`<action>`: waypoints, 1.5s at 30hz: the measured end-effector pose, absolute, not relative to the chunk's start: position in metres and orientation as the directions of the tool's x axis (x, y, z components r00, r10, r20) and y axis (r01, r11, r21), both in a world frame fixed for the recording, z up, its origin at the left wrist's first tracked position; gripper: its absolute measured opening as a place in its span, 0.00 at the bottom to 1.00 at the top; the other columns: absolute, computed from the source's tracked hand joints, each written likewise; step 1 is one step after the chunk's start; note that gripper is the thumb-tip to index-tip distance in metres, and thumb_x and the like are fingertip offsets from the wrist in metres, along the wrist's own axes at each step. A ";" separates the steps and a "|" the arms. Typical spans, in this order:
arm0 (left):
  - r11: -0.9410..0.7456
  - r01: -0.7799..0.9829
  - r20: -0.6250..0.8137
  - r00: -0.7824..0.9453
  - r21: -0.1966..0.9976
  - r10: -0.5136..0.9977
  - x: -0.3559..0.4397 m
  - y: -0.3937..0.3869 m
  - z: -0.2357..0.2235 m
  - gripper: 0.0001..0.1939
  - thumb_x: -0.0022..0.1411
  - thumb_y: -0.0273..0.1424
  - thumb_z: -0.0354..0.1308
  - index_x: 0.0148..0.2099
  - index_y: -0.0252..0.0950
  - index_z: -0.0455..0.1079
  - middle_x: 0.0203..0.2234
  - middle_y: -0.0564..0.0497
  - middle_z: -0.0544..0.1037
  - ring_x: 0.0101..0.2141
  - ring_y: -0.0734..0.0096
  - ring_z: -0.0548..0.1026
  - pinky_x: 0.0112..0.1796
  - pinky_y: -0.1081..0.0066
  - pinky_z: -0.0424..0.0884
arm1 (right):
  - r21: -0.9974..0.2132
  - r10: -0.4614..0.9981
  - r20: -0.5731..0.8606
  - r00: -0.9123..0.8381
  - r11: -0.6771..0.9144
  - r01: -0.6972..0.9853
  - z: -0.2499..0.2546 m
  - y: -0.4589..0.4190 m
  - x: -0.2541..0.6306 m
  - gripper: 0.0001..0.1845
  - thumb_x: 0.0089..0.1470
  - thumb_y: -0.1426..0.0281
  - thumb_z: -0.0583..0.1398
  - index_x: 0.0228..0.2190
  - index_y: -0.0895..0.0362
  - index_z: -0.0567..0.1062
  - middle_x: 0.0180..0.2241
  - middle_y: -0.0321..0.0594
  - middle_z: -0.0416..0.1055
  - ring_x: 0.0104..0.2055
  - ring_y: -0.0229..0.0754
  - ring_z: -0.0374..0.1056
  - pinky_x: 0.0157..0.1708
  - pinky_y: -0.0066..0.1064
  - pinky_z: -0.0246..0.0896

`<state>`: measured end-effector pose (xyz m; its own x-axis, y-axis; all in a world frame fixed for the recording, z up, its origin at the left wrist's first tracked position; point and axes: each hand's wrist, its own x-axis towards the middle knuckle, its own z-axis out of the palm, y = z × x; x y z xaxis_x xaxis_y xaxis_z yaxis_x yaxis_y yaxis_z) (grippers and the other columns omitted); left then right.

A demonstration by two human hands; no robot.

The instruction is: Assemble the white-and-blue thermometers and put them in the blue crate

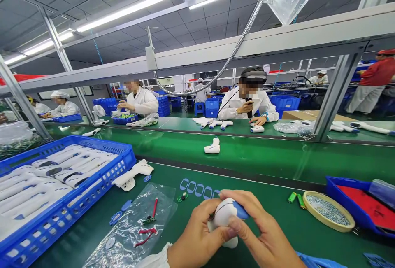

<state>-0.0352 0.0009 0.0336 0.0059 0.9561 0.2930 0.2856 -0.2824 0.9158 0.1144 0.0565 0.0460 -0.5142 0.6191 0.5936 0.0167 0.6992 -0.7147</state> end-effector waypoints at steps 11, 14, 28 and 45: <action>-0.242 0.214 0.246 0.006 0.946 0.969 -0.026 0.002 0.031 0.17 0.55 0.41 0.58 0.42 0.34 0.71 0.32 0.49 0.71 0.32 0.70 0.65 0.34 0.73 0.61 | -0.864 0.741 0.454 -0.495 0.502 -0.042 0.037 0.057 0.111 0.12 0.56 0.62 0.56 0.43 0.45 0.70 0.42 0.37 0.69 0.44 0.42 0.65 0.45 0.30 0.63; -0.191 0.196 0.192 0.014 0.962 0.981 -0.032 0.004 0.033 0.18 0.54 0.41 0.58 0.44 0.35 0.69 0.32 0.51 0.70 0.31 0.72 0.64 0.33 0.74 0.60 | -0.952 0.825 0.296 -0.481 0.295 -0.079 0.046 0.065 0.114 0.15 0.53 0.56 0.57 0.41 0.49 0.71 0.42 0.39 0.70 0.43 0.44 0.66 0.43 0.30 0.63; -0.123 0.015 0.123 0.017 0.992 0.992 -0.035 0.008 0.020 0.22 0.56 0.38 0.58 0.50 0.36 0.62 0.48 0.45 0.69 0.45 0.62 0.67 0.44 0.68 0.63 | -0.928 0.816 -0.019 -0.577 -0.229 -0.293 0.033 0.063 0.100 0.21 0.45 0.58 0.66 0.38 0.56 0.71 0.36 0.37 0.73 0.39 0.42 0.67 0.41 0.32 0.61; -0.143 -0.100 0.132 -0.113 0.985 0.985 -0.017 0.006 0.013 0.15 0.57 0.36 0.58 0.46 0.36 0.65 0.46 0.47 0.71 0.48 0.65 0.67 0.46 0.70 0.62 | -0.920 0.860 -0.065 -0.506 -0.248 -0.304 0.026 0.061 0.091 0.25 0.39 0.54 0.67 0.35 0.58 0.71 0.32 0.40 0.73 0.35 0.44 0.68 0.37 0.34 0.63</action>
<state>-0.0170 0.0064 0.0133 -0.1126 0.9848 0.1320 -0.0997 -0.1434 0.9846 0.0912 0.0612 0.0259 -0.5059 0.8602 -0.0649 -0.3040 -0.2482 -0.9198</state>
